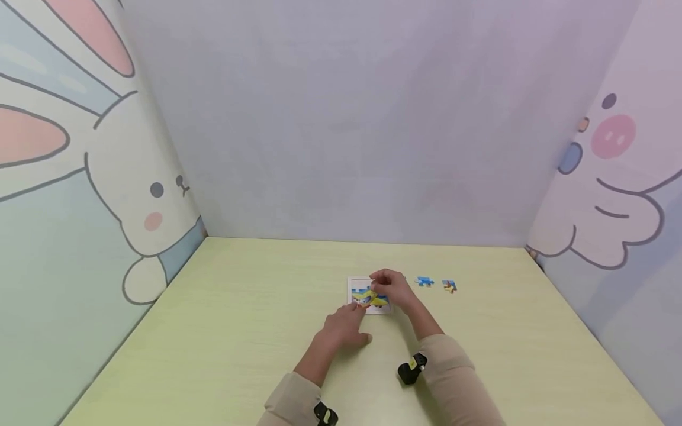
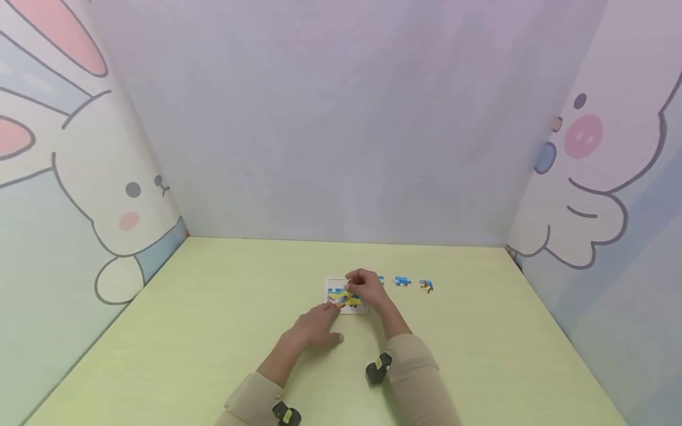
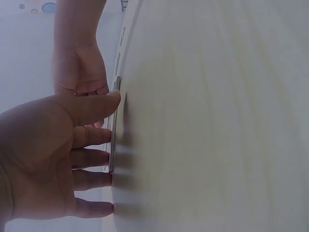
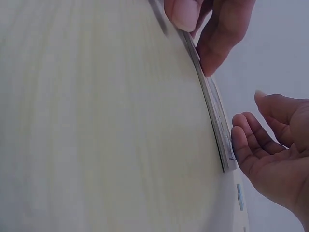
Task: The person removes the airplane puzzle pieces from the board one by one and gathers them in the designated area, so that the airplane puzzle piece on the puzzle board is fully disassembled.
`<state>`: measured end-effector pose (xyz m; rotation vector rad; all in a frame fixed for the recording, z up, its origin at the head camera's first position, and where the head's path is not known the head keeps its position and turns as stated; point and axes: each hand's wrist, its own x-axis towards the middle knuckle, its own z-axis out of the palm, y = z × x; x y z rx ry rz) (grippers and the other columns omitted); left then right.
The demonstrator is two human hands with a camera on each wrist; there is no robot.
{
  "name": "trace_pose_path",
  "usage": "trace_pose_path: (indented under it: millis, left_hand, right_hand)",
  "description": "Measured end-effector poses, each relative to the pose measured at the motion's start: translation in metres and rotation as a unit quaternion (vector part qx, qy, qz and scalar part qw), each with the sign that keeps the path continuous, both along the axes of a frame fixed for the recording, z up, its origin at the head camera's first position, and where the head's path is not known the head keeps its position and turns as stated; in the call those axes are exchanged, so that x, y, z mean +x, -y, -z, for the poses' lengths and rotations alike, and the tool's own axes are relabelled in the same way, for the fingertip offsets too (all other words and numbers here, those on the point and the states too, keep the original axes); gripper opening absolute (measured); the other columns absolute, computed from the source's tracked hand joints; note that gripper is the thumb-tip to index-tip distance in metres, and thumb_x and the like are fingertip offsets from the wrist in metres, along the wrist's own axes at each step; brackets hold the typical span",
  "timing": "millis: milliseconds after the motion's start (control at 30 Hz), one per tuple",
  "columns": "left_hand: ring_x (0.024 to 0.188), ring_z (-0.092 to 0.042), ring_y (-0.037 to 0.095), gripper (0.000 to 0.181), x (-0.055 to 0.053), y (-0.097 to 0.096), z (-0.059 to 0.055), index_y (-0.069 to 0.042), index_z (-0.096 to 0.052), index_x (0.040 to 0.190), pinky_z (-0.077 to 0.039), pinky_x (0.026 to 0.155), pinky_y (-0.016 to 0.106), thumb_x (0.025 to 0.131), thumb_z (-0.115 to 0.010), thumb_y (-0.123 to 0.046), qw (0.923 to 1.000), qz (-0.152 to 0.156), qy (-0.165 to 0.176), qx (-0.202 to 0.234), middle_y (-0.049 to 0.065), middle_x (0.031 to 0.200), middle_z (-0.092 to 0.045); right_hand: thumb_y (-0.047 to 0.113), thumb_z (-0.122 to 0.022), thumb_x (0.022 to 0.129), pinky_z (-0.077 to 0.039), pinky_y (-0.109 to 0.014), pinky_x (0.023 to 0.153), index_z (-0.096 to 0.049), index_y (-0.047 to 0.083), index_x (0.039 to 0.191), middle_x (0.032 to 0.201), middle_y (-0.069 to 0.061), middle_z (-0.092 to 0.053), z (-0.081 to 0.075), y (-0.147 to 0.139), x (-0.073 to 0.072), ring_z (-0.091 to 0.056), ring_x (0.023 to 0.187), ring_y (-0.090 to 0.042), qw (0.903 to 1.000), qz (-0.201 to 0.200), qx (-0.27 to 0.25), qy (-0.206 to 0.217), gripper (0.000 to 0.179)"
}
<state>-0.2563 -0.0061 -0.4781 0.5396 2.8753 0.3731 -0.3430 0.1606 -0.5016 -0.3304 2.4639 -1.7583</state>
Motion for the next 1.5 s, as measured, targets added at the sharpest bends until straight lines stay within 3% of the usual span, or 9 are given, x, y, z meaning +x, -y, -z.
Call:
trace_pose_path:
  millis: [267,567,867,1233,1500]
  left_hand:
    - [0.112,-0.050,0.025,0.059,0.006,-0.002,0.001,-0.005,-0.054,0.127,-0.048,0.079,0.045,0.081,-0.069,-0.040,1.0000,0.004,-0.008,-0.001,0.008,0.128,-0.050]
    - [0.109,-0.050,0.024,0.060,0.008,-0.003,-0.001,-0.004,-0.053,0.128,-0.048,0.078,0.042,0.082,-0.067,-0.041,0.9996,0.008,-0.026,-0.009,0.007,0.125,-0.050]
    - [0.111,-0.049,0.026,0.064,0.009,-0.007,-0.004,-0.004,-0.050,0.132,-0.047,0.079,0.044,0.083,-0.066,-0.042,0.9998,0.006,-0.019,-0.005,0.008,0.129,-0.049]
    - [0.104,-0.052,0.025,0.060,0.009,-0.009,-0.004,-0.004,-0.053,0.127,-0.048,0.076,0.044,0.083,-0.067,-0.042,0.9999,0.005,-0.015,0.003,0.007,0.122,-0.052]
    - [0.106,-0.051,0.026,0.060,0.009,-0.012,-0.005,-0.005,-0.052,0.128,-0.047,0.077,0.045,0.083,-0.066,-0.042,0.9999,0.007,-0.015,0.003,0.008,0.124,-0.051]
  right_hand:
    - [0.001,-0.063,0.085,-0.047,-0.029,0.064,-0.065,0.000,0.103,0.083,-0.005,-0.059,0.007,0.010,-0.002,-0.053,0.075,-0.019,0.9982,-0.011,0.058,0.011,0.018]
    - [0.005,-0.068,0.082,-0.041,-0.029,0.059,-0.069,0.004,0.097,0.075,-0.004,-0.055,-0.001,0.017,-0.001,-0.049,0.069,-0.018,0.9898,-0.008,0.142,0.015,0.015]
    - [0.008,-0.069,0.081,-0.043,-0.029,0.060,-0.069,0.005,0.095,0.078,-0.004,-0.056,-0.003,0.019,0.001,-0.050,0.070,-0.019,0.9868,0.004,0.159,0.028,0.014]
    - [0.007,-0.068,0.082,-0.043,-0.029,0.059,-0.067,0.005,0.095,0.077,-0.005,-0.055,-0.002,0.021,0.005,-0.051,0.069,-0.020,0.9852,0.005,0.168,0.035,0.014]
    - [0.006,-0.069,0.082,-0.042,-0.029,0.056,-0.064,0.005,0.096,0.077,-0.007,-0.052,-0.004,0.017,0.008,-0.050,0.066,-0.020,0.9875,0.002,0.154,0.033,0.015]
